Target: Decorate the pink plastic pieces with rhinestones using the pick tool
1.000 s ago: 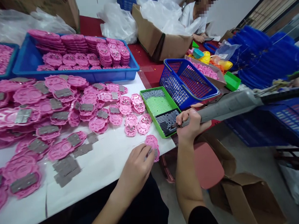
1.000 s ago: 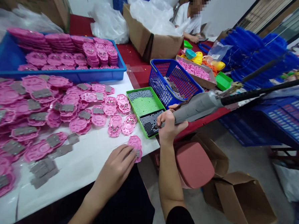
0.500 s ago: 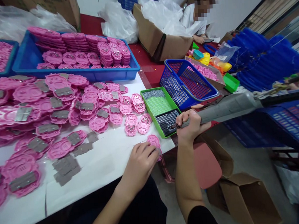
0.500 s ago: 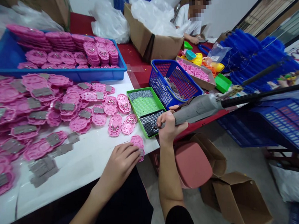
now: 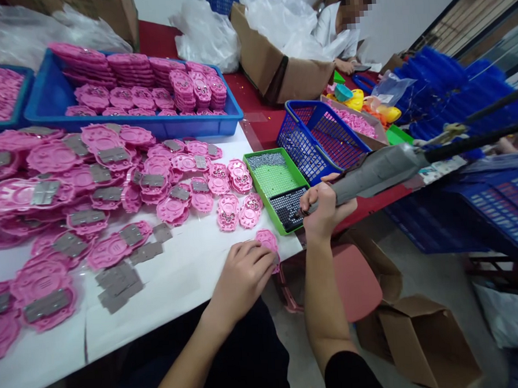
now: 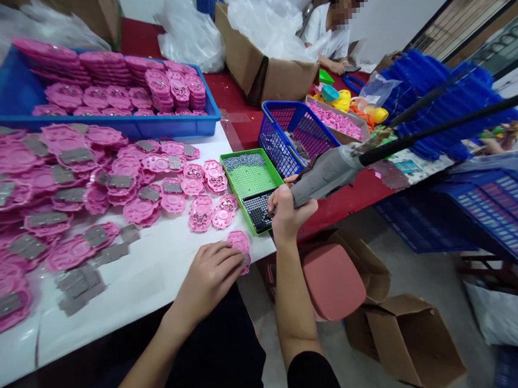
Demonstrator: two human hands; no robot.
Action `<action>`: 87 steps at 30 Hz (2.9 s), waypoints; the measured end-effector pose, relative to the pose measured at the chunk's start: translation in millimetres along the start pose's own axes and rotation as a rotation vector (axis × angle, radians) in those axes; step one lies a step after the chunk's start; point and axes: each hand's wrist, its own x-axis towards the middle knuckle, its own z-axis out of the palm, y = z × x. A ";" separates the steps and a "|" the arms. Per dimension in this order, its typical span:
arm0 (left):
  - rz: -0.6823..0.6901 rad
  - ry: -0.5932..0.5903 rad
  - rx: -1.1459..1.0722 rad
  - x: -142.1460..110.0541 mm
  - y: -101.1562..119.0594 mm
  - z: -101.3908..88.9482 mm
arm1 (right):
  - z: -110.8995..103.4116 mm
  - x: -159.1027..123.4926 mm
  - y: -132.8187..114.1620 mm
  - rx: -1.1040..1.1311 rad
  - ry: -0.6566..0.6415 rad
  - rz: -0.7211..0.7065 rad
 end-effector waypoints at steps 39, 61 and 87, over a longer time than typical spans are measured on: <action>-0.056 0.047 -0.085 -6.4 -2.7 2.5 | -20.8 -80.6 -42.9 0.122 -0.392 0.135; 0.011 0.018 0.020 -4.2 -2.1 0.4 | -12.5 -77.7 -39.8 0.079 -0.367 0.145; -0.094 -0.019 0.013 4.6 4.0 -0.1 | -21.4 -74.1 -41.3 0.076 -0.354 0.103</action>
